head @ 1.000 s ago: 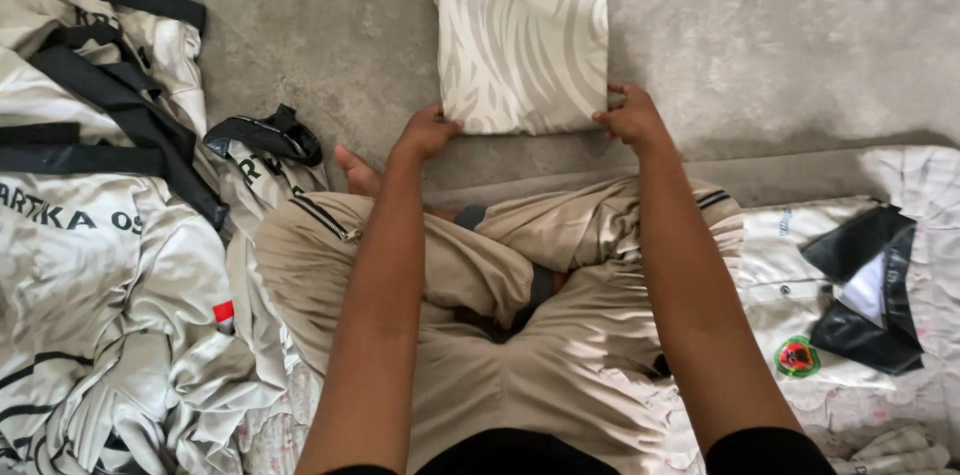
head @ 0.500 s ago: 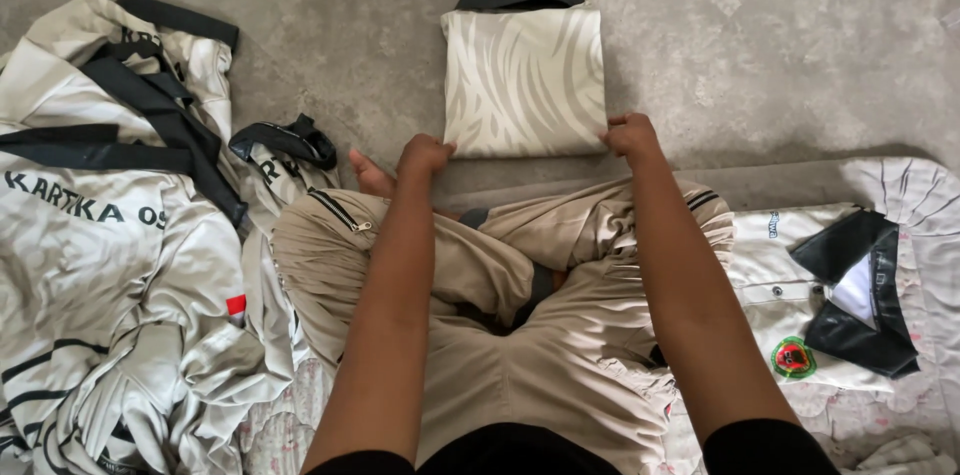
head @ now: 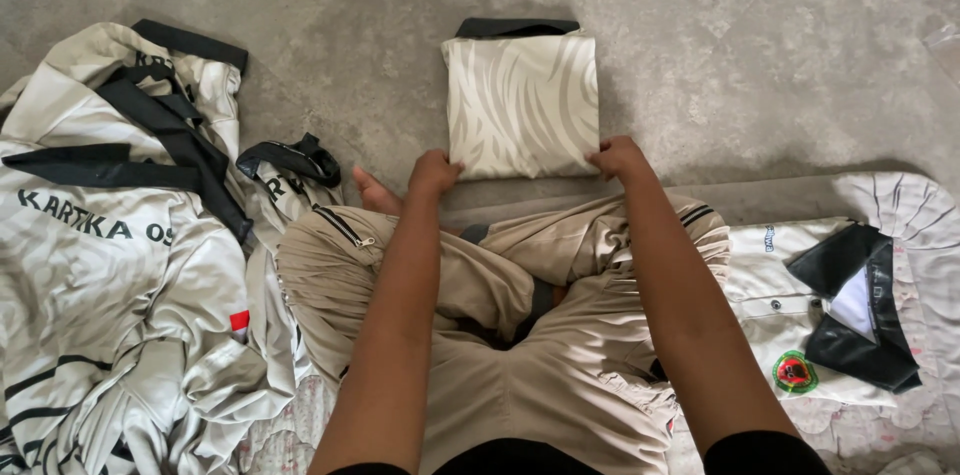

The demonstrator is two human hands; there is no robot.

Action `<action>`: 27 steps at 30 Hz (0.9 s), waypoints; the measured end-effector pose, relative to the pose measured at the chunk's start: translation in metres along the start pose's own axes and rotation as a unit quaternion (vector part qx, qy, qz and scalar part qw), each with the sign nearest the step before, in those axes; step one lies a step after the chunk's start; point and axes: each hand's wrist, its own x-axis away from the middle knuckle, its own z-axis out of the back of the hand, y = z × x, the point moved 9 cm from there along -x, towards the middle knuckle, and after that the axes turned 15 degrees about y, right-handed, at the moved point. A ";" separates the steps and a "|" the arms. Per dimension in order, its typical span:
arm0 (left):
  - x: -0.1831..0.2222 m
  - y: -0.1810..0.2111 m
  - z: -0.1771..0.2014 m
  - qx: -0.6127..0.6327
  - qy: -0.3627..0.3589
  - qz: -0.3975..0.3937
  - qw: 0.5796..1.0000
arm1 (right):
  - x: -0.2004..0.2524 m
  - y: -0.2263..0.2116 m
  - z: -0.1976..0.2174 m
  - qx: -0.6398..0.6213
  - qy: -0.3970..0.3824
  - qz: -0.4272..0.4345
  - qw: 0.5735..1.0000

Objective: Folding printed shirts on the floor and stacking them

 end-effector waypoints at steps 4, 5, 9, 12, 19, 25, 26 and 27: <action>0.041 0.030 0.034 -0.059 -0.043 0.030 0.997 | 0.049 -0.036 0.026 0.180 -0.074 0.008 0.981; 0.061 0.033 0.031 -0.148 -0.176 0.073 0.970 | 0.057 -0.036 0.033 0.188 -0.084 -0.015 0.979; 0.047 0.030 0.048 -0.160 -0.149 0.073 0.973 | 0.045 -0.042 0.056 0.135 -0.039 -0.009 0.990; -0.029 0.011 0.035 -0.001 0.021 0.010 1.000 | 0.024 -0.060 0.076 0.035 0.117 0.051 0.991; -0.083 0.045 0.031 0.074 0.046 -0.065 0.994 | -0.050 -0.058 0.039 -0.058 0.156 0.022 0.986; -0.094 0.047 0.030 0.139 0.086 -0.038 0.986 | -0.058 -0.078 0.034 -0.117 0.188 0.076 0.972; -0.094 0.048 0.035 0.143 0.119 -0.033 0.982 | -0.056 -0.085 0.041 -0.120 0.215 0.126 0.961; -0.092 0.048 0.041 0.146 0.152 -0.029 0.977 | -0.052 -0.092 0.048 -0.123 0.241 0.177 0.946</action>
